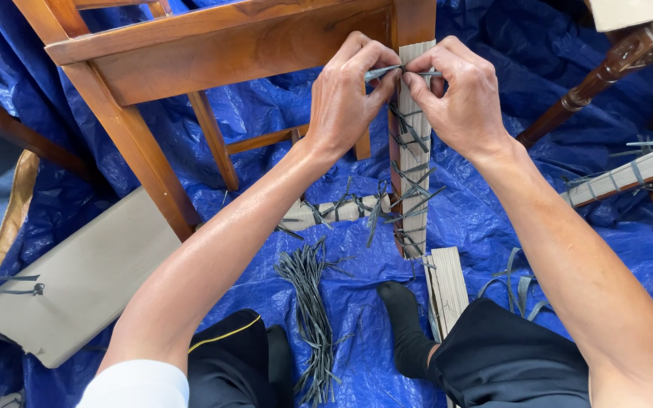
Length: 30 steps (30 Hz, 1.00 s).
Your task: Tying elastic straps around wooden slats for furniture assembly.
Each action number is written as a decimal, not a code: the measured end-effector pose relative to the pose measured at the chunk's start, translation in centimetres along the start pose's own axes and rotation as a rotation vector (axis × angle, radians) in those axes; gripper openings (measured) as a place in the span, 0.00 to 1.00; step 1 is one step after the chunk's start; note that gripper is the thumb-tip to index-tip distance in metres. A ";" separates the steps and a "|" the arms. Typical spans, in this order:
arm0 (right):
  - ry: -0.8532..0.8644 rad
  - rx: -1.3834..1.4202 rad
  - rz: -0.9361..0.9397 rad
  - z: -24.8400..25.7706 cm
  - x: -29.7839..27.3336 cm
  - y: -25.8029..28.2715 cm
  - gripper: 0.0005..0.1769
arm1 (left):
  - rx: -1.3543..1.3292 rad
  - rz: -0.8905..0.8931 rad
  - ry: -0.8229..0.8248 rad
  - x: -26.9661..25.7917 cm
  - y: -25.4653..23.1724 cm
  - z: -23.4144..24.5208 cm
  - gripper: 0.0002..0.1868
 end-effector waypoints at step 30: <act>0.119 0.320 -0.372 -1.1 -0.4 -2.8 0.09 | -0.111 0.308 -0.059 -1.6 0.1 -0.1 0.06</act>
Point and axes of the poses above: each hand's wrist, its own x-axis towards the middle knuckle, its own z-axis out of the back of the hand, y = z × x, the point moved 7 cm from there along x, towards the middle knuckle, and after that the axes turned 12 degrees about z, right-handed, at the moved point
